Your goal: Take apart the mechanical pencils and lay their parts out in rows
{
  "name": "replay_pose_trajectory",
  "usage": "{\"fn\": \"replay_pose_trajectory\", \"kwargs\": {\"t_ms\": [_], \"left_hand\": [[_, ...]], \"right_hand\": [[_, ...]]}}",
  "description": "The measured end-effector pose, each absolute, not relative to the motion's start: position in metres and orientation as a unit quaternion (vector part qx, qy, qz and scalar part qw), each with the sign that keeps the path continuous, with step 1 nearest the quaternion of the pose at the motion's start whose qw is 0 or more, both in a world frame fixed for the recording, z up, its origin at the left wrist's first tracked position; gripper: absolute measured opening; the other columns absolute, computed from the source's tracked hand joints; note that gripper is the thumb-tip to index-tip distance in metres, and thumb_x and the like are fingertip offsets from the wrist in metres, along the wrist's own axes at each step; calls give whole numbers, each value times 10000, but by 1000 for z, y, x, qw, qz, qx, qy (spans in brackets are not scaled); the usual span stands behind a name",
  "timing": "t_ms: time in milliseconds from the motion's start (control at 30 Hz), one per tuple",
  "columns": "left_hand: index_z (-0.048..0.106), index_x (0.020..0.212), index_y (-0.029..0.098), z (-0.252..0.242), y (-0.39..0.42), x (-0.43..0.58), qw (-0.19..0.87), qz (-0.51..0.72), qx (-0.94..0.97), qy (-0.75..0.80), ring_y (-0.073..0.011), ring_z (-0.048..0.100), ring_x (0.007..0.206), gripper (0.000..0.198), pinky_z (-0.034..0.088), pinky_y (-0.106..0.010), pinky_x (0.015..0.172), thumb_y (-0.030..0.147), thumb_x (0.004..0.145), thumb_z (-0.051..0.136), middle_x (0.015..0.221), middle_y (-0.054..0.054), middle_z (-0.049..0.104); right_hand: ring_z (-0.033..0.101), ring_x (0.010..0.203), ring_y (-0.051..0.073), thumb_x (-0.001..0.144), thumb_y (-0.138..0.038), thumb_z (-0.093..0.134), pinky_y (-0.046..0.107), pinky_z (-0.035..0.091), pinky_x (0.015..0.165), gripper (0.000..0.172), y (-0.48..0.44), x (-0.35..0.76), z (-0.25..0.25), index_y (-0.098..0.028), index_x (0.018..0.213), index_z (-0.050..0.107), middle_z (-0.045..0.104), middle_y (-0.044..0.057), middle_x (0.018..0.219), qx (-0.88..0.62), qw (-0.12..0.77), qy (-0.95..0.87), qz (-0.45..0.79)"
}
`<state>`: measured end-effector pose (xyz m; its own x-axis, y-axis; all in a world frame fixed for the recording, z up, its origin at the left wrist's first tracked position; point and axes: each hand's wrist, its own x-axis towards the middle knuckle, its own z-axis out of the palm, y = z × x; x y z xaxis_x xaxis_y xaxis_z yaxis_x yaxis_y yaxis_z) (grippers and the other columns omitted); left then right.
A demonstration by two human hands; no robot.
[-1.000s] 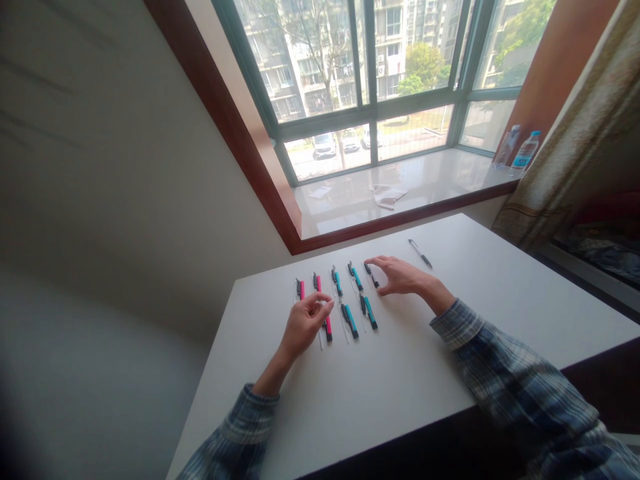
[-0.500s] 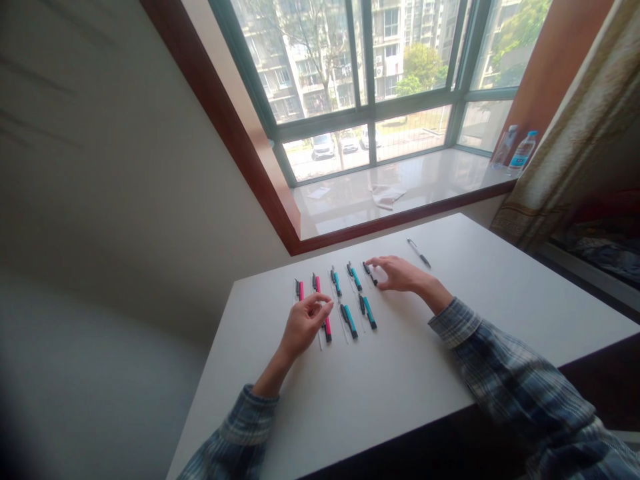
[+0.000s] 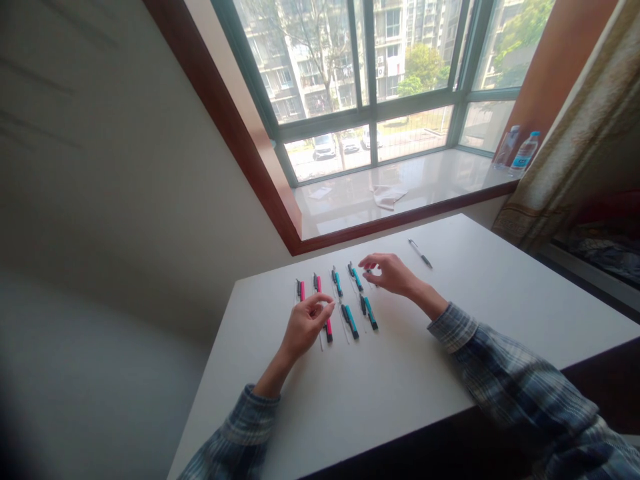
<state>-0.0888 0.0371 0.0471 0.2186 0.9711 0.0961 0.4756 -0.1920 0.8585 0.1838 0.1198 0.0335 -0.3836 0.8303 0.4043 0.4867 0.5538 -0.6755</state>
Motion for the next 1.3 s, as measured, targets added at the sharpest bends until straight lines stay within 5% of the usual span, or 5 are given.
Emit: {"fn": "replay_pose_trajectory", "kwargs": {"t_ms": [233,467,600,833,1300], "left_hand": [[693,896,193,47,37,-89,343,338,706,519,-108,266,510,356,225,-240,529,537,918,604,537,86,285],[710,898,197,46,36,-88,319,321,728,515,-112,286,517,330,235,-243,548,505,917,593,535,84,307],[672,1012,214,50,35,-86,328,344,713,516,-120,300,538,275,274,-234,572,458,913,592,576,89,287],[512,1036,239,51,34,-89,340,375,683,526,-144,392,604,172,327,-253,605,330,985,375,708,54,422],[547,937,216,49,35,-91,348,400,689,494,-166,549,761,228,441,-280,730,339,1012,371,847,-15,586]], "right_hand": [[706,810,189,831,-461,799,344,592,781,357,90,141,34,-191,1064,766,761,47,897,-278,388,-743,468],[719,801,207,840,-519,779,339,597,754,357,83,125,23,-176,938,775,771,55,867,-280,392,-695,533],[717,834,221,870,-542,735,359,596,785,370,96,135,22,-179,930,765,774,64,894,-318,416,-704,480],[682,746,210,960,-532,612,375,584,735,362,131,183,20,-220,932,792,765,83,921,-443,436,-758,196],[703,796,222,975,-405,618,357,560,760,269,144,197,3,-239,928,824,760,89,987,-432,312,-829,170]]}}
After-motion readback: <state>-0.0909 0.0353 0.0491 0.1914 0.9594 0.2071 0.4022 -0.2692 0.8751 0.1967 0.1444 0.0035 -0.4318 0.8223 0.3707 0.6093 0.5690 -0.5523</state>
